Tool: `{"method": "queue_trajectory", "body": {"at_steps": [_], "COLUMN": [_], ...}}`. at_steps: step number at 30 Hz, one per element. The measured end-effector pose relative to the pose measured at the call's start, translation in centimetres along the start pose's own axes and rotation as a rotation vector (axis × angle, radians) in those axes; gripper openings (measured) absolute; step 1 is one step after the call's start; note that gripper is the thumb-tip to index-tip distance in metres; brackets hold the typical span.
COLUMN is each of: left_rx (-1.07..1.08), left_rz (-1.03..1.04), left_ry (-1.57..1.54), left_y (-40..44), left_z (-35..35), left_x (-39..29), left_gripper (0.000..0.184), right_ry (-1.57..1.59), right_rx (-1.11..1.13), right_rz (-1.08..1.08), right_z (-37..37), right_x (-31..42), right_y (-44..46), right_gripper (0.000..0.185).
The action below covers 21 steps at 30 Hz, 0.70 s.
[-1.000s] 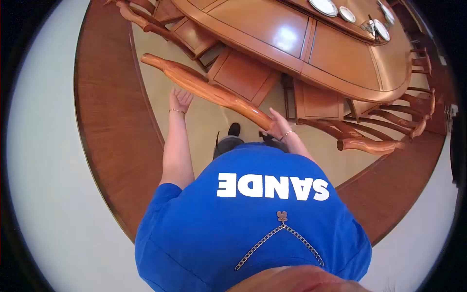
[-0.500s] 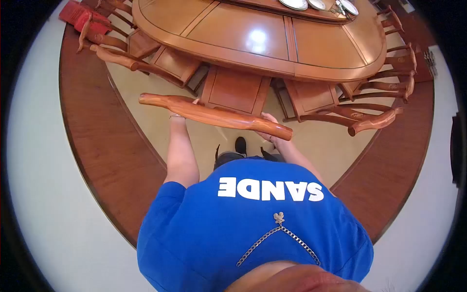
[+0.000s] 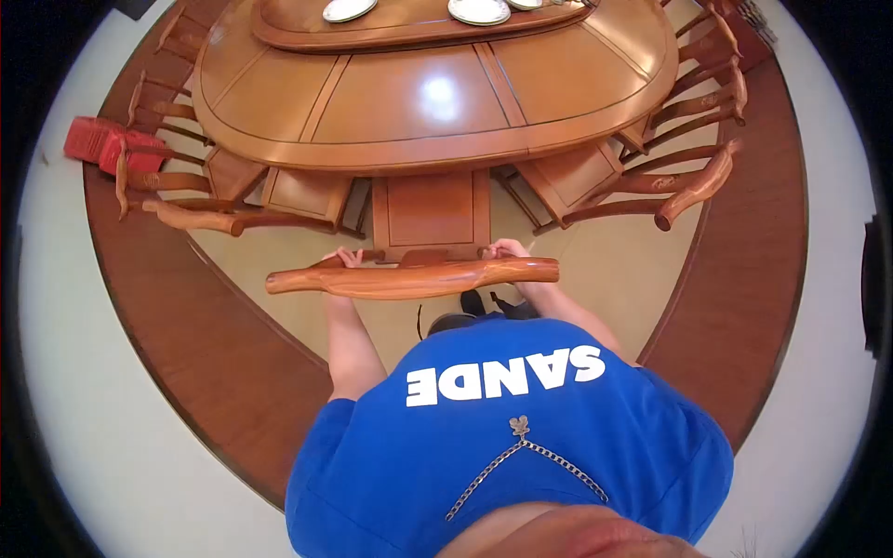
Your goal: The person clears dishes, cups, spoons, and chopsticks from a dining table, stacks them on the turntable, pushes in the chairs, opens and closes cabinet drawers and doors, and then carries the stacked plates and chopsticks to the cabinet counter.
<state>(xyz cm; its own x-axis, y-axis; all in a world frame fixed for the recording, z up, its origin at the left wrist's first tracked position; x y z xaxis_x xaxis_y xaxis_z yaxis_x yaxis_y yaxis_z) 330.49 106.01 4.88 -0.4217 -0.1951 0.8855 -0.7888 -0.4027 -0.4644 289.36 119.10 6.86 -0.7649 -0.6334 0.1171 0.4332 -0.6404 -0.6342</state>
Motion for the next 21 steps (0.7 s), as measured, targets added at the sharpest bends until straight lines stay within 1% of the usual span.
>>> {"method": "queue_trajectory", "body": {"at_steps": [1, 2, 3, 4, 6, 7, 8, 10, 11, 12, 14, 15, 16, 17, 18, 19, 20, 21], "left_rx": [-0.006, -0.04, -0.071, -0.067, -0.125, -0.321, -0.322, 0.311, 0.846, 0.859, 0.782, 0.732, 0.677, 0.674, 0.481, 0.289, 0.213, 0.228], "left_rz": [-0.006, 0.019, 0.047, 0.041, -0.108, -0.156, -0.152, 0.354, 0.597, 0.575, 0.433, 0.364, 0.293, 0.262, 0.322, 0.382, 0.384, 0.329], "left_ry": [0.008, 0.158, 0.303, 0.302, 0.228, 0.386, 0.391, 1.066, 1.762, 1.765, 1.489, 1.355, 1.225, 1.238, 1.173, 1.102, 1.065, 1.068], "left_y": [-0.3, -0.4, -0.5, 0.1, 1.5, 1.7, 1.7, 2.9, 3.7, 4.2, 5.1, 5.2, 5.5, 6.0, 6.5, 6.6, 6.5, 6.4], "left_z": [0.1, 0.2, 0.1, -0.1, 0.1, 1.2, 0.3, -2.4, -2.5, -2.5, -2.4, -2.3, -1.9, -1.2, -0.8, -0.5, -0.6, -0.7], "left_x": [0.7, 1.0, 1.3, 1.1, -0.5, -0.9, -0.2, 1.7, 2.4, 2.1, 0.7, -0.2, -0.8, -1.8, -3.6, -4.4, -5.0, -5.2], "left_gripper": [0.07, 0.068, 0.067, 0.067, 0.067, 0.058, 0.058, 0.03, 0.021, 0.021, 0.024, 0.027, 0.03, 0.03, 0.028, 0.028, 0.027, 0.027], "right_ry": [-0.044, -0.094, 0.01, 0.003, 0.105, 0.038, 0.042, 0.07, -0.143, -0.149, -0.321, -0.336, -0.416, -0.328, -0.232, -0.084, -0.083, -0.149], "right_rx": [-0.006, -0.013, -0.039, -0.039, -0.053, -0.106, -0.101, 0.071, 0.155, 0.156, 0.126, 0.151, 0.179, -0.024, -0.226, -0.163, -0.166, -0.104], "right_rz": [-0.079, -0.156, -0.093, -0.094, -0.071, -0.238, -0.239, -0.143, -0.393, -0.413, -0.462, -0.58, -0.305, -0.355, -0.398, -0.391, -0.412, -0.29], "right_z": [0.7, 1.1, 1.0, 1.1, 2.1, 2.4, 1.3, -3.2, -5.5, -4.9, -2.1, -0.4, -4.7, -2.6, -0.7, -6.5, -6.8, -6.4], "right_x": [-0.2, 0.0, 0.5, 1.1, 2.3, 2.6, 3.6, 6.3, 7.0, 7.4, 7.7, 7.0, 8.6, 8.0, 6.9, 7.2, 7.7, 7.9], "right_y": [-1.0, -1.4, -1.2, -1.4, -2.3, -3.3, -2.9, 0.1, 0.9, 0.2, -2.2, -3.8, -1.0, -1.6, -2.4, 3.3, 2.9, 2.7], "right_gripper": [0.011, 0.011, 0.013, 0.013, 0.015, 0.016, 0.016, 0.014, 0.019, 0.019, 0.029, 0.037, 0.038, 0.025, 0.013, 0.014, 0.014, 0.016]}}
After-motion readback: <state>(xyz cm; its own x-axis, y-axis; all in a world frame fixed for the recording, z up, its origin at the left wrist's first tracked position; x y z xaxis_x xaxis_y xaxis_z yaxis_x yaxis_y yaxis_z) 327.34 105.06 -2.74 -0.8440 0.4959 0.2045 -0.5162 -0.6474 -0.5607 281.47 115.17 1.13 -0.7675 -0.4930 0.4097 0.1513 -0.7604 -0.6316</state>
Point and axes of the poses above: each hand's wrist, its own y-axis towards the middle knuckle, its own z-axis out of the palm, x = y × z, the point moved 2 cm from there along y, towards the middle knuckle, and after that the axes turned 7 degrees about z, right-handed, at the moved point
